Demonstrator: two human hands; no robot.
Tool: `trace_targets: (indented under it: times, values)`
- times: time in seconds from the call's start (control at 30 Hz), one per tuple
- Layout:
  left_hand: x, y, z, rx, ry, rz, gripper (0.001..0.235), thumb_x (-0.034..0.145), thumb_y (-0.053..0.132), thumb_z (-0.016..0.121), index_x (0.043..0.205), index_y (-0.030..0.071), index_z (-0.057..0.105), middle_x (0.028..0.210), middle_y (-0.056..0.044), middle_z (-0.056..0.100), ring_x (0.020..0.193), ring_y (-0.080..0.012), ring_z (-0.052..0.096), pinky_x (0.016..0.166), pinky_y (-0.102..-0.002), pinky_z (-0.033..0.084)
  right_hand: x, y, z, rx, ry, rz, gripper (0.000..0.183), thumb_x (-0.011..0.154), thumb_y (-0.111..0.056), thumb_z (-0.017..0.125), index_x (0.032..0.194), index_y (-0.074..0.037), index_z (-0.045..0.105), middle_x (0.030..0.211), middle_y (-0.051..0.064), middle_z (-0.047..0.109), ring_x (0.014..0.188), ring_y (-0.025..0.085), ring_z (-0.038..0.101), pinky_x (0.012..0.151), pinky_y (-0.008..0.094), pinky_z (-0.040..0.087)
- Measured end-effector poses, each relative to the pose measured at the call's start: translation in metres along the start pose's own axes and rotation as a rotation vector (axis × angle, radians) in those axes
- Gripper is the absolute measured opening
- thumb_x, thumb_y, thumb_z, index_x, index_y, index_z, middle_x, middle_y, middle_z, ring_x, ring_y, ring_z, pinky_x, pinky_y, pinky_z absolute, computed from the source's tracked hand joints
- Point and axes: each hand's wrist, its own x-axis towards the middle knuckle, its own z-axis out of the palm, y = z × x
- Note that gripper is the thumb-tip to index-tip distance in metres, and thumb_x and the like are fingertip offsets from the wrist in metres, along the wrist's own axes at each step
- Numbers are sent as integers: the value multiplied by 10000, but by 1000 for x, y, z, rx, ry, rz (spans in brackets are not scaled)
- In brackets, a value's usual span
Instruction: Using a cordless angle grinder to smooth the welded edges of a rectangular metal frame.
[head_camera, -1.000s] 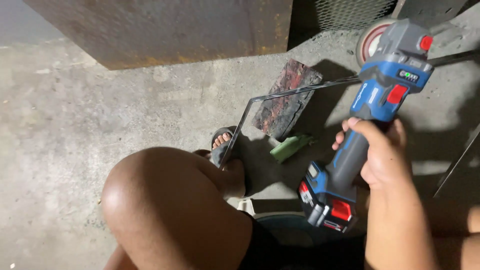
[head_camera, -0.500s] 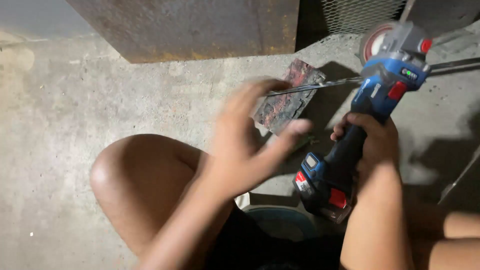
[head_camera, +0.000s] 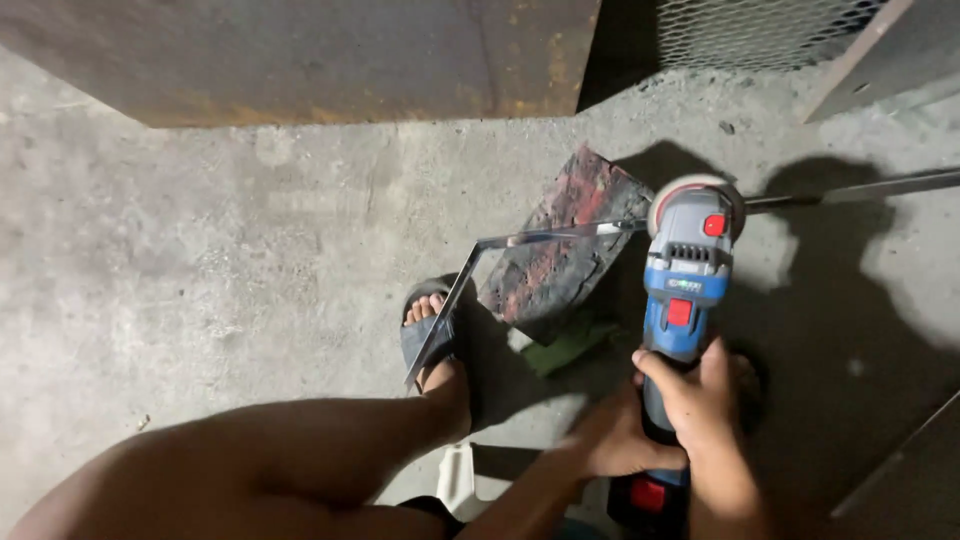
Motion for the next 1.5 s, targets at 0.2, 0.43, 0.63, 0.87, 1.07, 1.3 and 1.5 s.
trace_targets:
  times: [0.2,0.43,0.63,0.87,1.07,1.3,1.5]
  values:
    - [11,-5,-5,-151,7,-195,982,545,395,703,1411,82,361,1220,-123,609,1063,-247,617,864,-371,502,19,31,19,-55,-25,-167,416,634,-339,855,913,-67,708,834,126,761,821,303,707,819,411,511]
    - [26,-26,-7,-115,-147,-452,1338,423,552,661,1585,101,177,1400,-129,583,1229,-271,593,969,-364,475,24,37,30,101,-40,-256,301,666,-176,852,838,-55,637,758,66,732,689,166,671,718,343,524]
    - [26,-26,-11,-174,-117,-380,1127,449,485,680,1482,105,438,1350,-81,621,1199,-199,598,970,-327,487,21,29,27,-61,-43,-222,418,632,-287,861,959,-104,676,852,58,770,805,235,726,808,383,515]
    - [27,-54,-1,-311,-183,-171,823,582,365,710,1336,50,611,1251,-92,683,1137,-164,609,974,-329,507,17,35,35,104,-208,-217,436,685,-143,845,1043,-79,605,889,76,725,793,208,663,804,336,489]
    - [26,-44,-6,-286,-210,-287,561,594,309,709,1086,40,689,1027,-52,708,952,-135,623,791,-302,517,12,19,28,-60,-91,-215,427,642,-261,869,950,-96,625,813,63,745,734,221,677,776,362,494]
    - [20,-17,-21,-182,-206,-404,746,525,389,685,1214,105,654,1101,-50,708,973,-170,639,824,-310,503,11,14,24,-18,-37,-150,373,698,-272,837,946,-86,628,816,74,734,748,242,675,759,389,490]
    - [28,-52,-1,-239,-207,-321,640,571,368,721,1141,78,713,1085,-78,725,1000,-164,651,848,-321,531,15,26,30,-57,-197,-143,436,653,-241,868,984,-88,630,848,75,744,790,228,684,802,363,492]
